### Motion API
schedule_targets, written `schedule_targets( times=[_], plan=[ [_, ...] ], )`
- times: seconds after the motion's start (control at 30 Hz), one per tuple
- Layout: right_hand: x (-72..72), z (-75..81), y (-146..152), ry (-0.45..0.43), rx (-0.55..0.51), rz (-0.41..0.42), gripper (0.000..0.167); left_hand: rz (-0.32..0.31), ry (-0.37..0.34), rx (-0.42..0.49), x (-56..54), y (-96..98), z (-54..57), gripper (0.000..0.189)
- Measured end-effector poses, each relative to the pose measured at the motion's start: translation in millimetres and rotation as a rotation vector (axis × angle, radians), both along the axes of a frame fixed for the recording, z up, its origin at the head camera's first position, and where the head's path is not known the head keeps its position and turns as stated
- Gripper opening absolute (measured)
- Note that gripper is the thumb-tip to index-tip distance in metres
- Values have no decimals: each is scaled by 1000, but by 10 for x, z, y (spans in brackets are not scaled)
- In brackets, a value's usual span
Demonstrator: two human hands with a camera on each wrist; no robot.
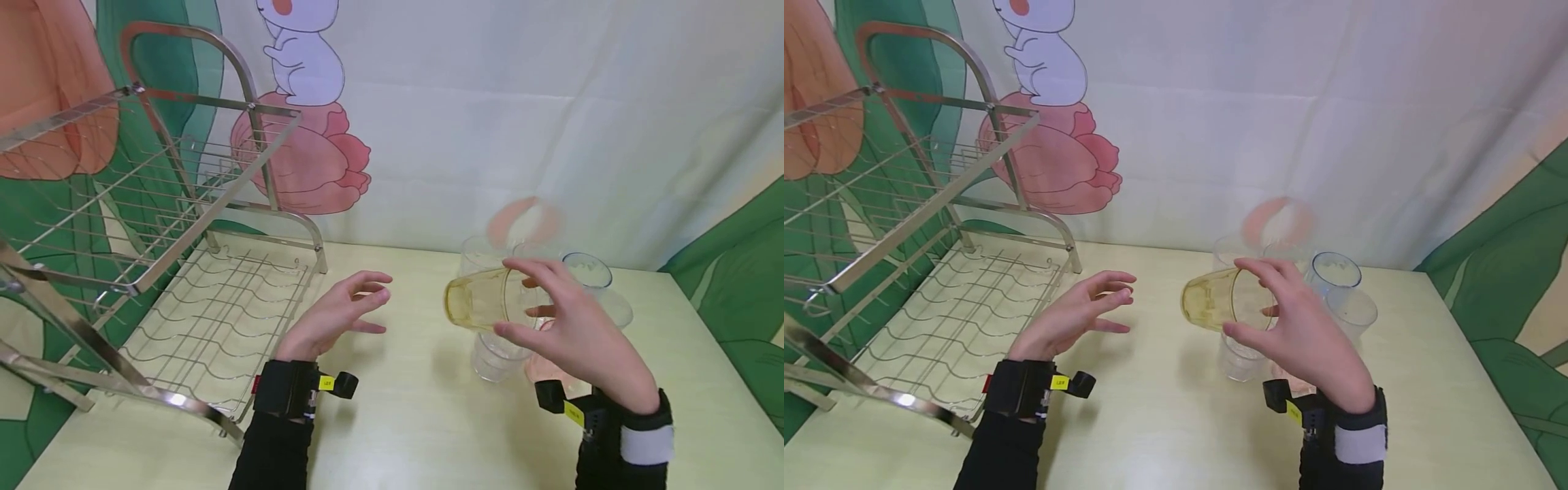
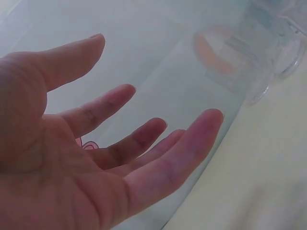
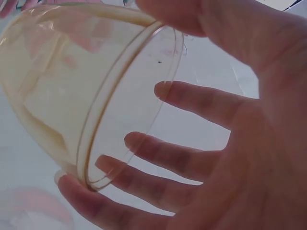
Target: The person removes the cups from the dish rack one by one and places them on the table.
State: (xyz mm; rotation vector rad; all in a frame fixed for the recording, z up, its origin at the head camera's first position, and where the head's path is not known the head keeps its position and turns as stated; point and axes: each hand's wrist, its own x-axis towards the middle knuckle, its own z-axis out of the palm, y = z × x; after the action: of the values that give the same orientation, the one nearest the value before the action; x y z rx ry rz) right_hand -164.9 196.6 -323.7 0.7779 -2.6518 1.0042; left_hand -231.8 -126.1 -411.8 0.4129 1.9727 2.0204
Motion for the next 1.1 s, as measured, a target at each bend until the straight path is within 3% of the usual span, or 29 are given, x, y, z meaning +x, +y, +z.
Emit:
schedule_targets(
  times=[0.53,0.8,0.93,1.1],
  plan=[
    [143,45,491,98,77,-178,71,7,32,-56,13,8,27,42],
    [215,85,797,109,179,-325,75,89,96,-308,89,-19,135,44],
    [259,65,934,82,245,-417,76,91,133,-424,147,-4,210,46],
    [229,-7,1068,54,313,-492,78,88,174,-495,187,-8,237,46]
  ],
)
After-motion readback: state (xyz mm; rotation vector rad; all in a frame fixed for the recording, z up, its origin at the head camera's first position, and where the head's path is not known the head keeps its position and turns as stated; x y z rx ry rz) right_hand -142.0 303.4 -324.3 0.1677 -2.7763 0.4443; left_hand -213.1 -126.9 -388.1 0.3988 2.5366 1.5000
